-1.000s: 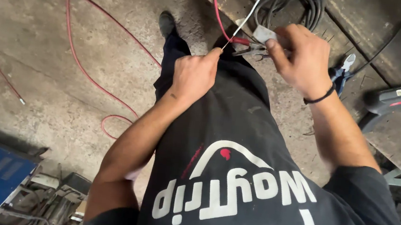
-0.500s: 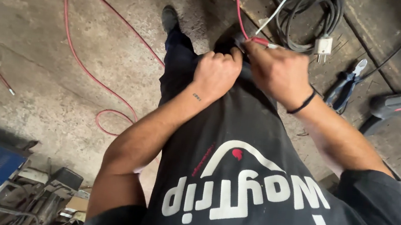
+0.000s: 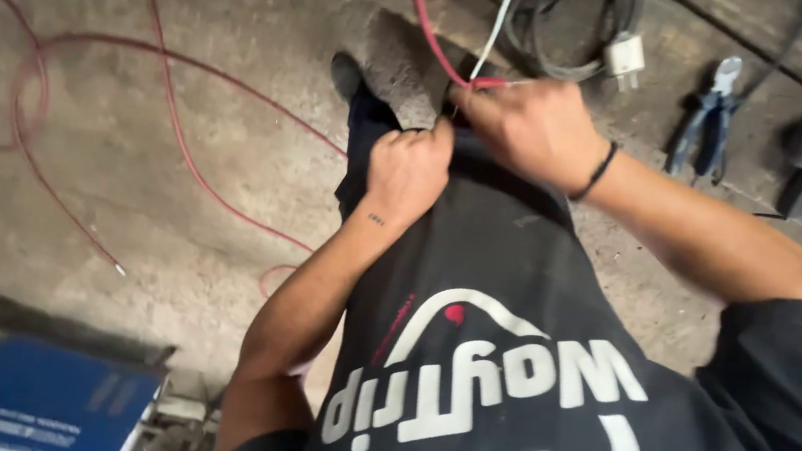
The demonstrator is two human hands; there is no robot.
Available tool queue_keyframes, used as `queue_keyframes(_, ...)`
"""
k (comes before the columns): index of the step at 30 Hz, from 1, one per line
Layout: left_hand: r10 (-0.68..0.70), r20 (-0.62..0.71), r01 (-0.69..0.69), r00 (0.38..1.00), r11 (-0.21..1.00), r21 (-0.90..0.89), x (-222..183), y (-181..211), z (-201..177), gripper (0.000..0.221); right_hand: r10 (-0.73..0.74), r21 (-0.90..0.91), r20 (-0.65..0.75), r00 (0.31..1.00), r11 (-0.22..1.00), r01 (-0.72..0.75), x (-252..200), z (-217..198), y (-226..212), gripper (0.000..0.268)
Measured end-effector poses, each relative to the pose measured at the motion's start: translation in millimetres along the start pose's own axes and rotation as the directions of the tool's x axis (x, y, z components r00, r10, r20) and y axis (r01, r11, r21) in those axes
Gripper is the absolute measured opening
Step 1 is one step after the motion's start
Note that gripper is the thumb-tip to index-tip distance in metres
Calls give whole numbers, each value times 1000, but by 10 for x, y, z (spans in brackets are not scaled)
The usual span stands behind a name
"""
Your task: Repairing the internal wiring of an electronic device using pliers and a heat gun
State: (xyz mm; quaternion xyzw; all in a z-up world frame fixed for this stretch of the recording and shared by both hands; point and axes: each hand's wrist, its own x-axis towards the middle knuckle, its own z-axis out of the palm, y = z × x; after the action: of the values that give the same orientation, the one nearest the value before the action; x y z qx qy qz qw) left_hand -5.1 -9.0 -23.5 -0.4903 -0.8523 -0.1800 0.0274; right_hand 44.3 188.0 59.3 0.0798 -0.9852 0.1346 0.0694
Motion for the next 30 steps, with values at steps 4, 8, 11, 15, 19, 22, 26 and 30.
queue_keyframes(4,3,168,-4,986,1000,3,75,1,-238,19,119,16,157,980,992,-123,-28,-35,202,22)
queue_keyframes(8,-163,440,370,883,817,-441,137,-182,-352,14,157,233,18,987,960,-157,-496,-70,431,32)
queue_keyframes(11,-166,681,694,713,301,-654,78,-282,-396,25,515,414,-143,845,807,-422,-873,-165,907,25)
queue_keyframes(15,-30,666,603,745,-396,-693,-68,-150,-343,32,837,714,-274,474,507,-482,-1590,-57,1555,20)
queue_keyframes(19,-68,739,697,670,-284,-658,-229,-25,-167,26,791,655,-279,544,571,-495,-1930,-176,1894,27)
queue_keyframes(22,-305,809,769,503,-270,-580,-381,30,-140,29,794,611,-186,579,555,-564,-2019,-186,2123,16)
queue_keyframes(26,-375,807,804,456,-215,-554,-183,318,-521,32,726,286,-67,685,671,-684,-1790,-235,2417,13)
queue_keyframes(30,-491,739,832,462,-49,-552,-328,396,-617,29,698,124,-73,713,715,-688,-1680,-75,2853,14)
